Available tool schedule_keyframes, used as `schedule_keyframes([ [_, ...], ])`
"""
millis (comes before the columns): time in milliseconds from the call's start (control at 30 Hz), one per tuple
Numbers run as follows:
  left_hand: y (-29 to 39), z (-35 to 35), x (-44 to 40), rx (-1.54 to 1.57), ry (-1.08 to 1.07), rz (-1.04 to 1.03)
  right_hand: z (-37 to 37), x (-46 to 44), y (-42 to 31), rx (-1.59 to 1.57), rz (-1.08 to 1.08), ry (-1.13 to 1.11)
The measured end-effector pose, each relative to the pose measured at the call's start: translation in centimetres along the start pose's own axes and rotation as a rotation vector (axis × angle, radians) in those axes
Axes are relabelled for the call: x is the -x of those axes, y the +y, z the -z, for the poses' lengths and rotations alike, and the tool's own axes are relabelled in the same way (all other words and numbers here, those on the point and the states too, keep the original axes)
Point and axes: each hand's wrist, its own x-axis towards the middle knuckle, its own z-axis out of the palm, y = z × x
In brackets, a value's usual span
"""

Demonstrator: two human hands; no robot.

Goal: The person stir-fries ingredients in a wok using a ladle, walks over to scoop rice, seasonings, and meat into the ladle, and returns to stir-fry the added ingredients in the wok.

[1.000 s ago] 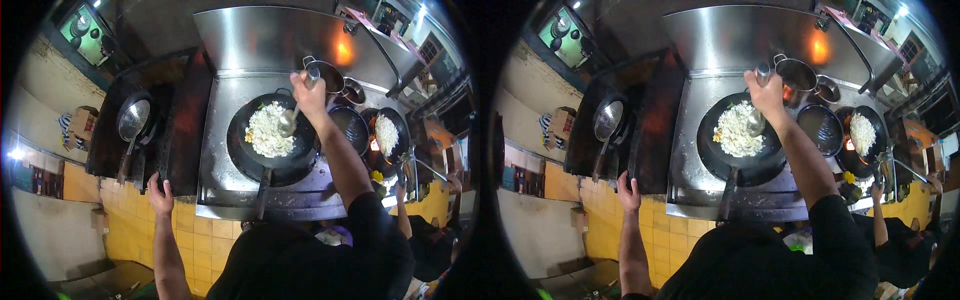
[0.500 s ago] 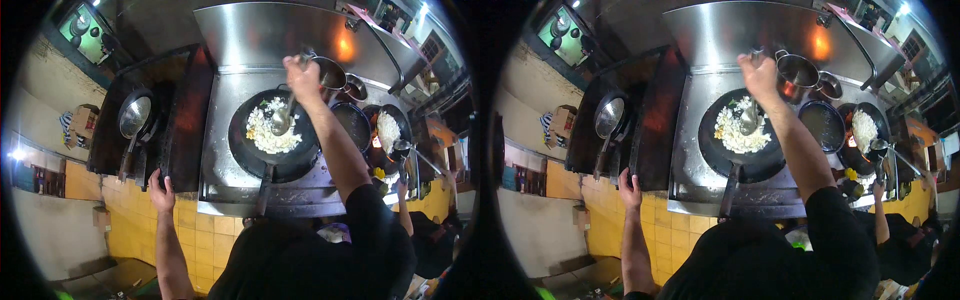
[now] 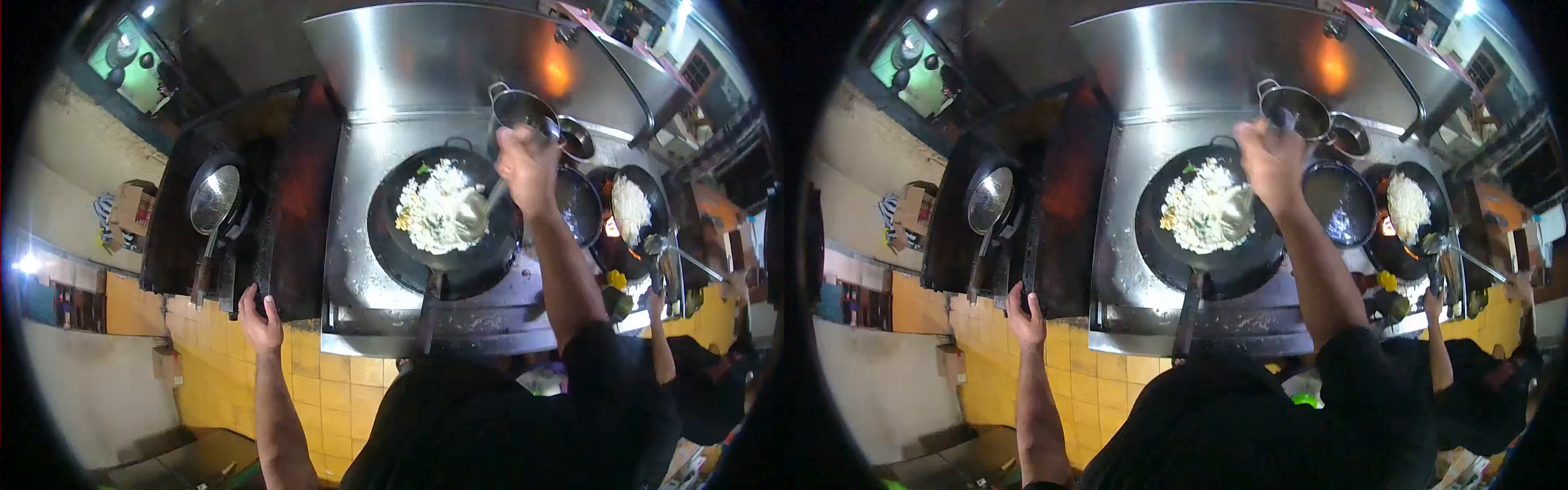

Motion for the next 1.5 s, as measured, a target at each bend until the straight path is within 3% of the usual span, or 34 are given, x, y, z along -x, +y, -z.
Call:
schedule_keyframes([
  [67,0.8,0.3,-0.1,0.02,0.013,0.006,2.5,-0.9,3.7,0.126,0.081,-0.048],
  [100,1.2,0.4,0.0,0.044,0.018,-0.004,2.7,-1.7,5.5,-0.01,0.084,-0.116],
  [167,0.8,0.3,0.4,0.037,-0.007,0.008,0.9,-2.4,2.2,-0.025,0.031,0.012],
  [267,1.0,0.1,-0.4,0.025,0.014,0.048,1.9,-3.9,1.4,-0.129,0.12,0.009],
  [300,1.1,0.4,0.1,0.025,0.001,0.054,3.6,-6.9,7.4,0.276,0.381,-0.03],
  [367,0.6,-0.2,-0.2,0.029,0.003,0.025,-0.1,-4.6,3.7,-0.013,0.076,-0.029],
  [433,0.3,0.0,0.1,0.044,-0.003,0.045,0.4,-4.4,2.9,0.081,0.156,-0.07],
  [500,0.4,-0.2,-0.3,0.043,0.034,0.035,0.3,-4.9,2.7,-0.041,0.121,0.052],
  [567,0.4,0.3,0.3,0.039,0.017,0.002,-0.6,-4.5,5.4,-0.069,0.096,-0.07],
  [633,0.4,0.1,0.0,0.09,0.012,0.004,-1.7,-4.3,3.2,0.06,0.176,-0.105],
  [733,0.8,0.2,0.0,0.06,0.031,0.021,-2.0,-3.6,2.1,-0.224,0.019,-0.024],
  [767,0.5,0.6,0.8,0.058,-0.003,0.02,-2.9,-3.0,4.3,-0.199,0.015,0.006],
  [833,0.2,0.0,-0.1,0.062,0.022,-0.021,-2.8,-2.9,3.2,-0.174,0.037,-0.223],
  [967,0.1,-0.2,-0.3,0.095,0.05,-0.002,-1.2,-0.1,1.9,0.007,0.051,-0.089],
  [1033,0.4,-0.2,0.1,0.104,0.034,-0.013,-0.7,0.3,4.1,-0.074,0.03,-0.208],
  [1067,0.5,-0.1,0.1,0.077,0.009,-0.013,0.9,-1.1,5.3,0.148,0.138,-0.286],
  [1100,0.3,0.3,-0.1,0.047,-0.025,-0.022,2.1,-0.3,4.2,0.146,0.145,-0.261],
  [1167,-0.6,-0.3,0.2,0.008,0.0,0.028,2.3,0.3,1.1,0.022,0.009,-0.049],
  [1200,-0.1,-0.4,-0.1,0.022,0.016,0.024,2.0,0.0,2.7,0.101,0.058,0.102],
  [1300,0.5,-0.1,0.6,0.023,0.013,-0.017,1.3,-1.3,3.0,-0.141,0.037,0.05],
  [1367,0.5,0.0,-0.6,0.003,0.044,-0.057,2.4,-2.1,1.2,-0.101,0.128,0.034],
  [1467,0.7,0.1,0.1,0.025,0.005,0.024,0.6,-3.9,6.8,-0.115,0.202,0.078],
  [1500,0.8,-0.2,-0.3,0.038,0.016,0.008,-0.5,-3.4,4.7,-0.118,0.068,0.058],
])
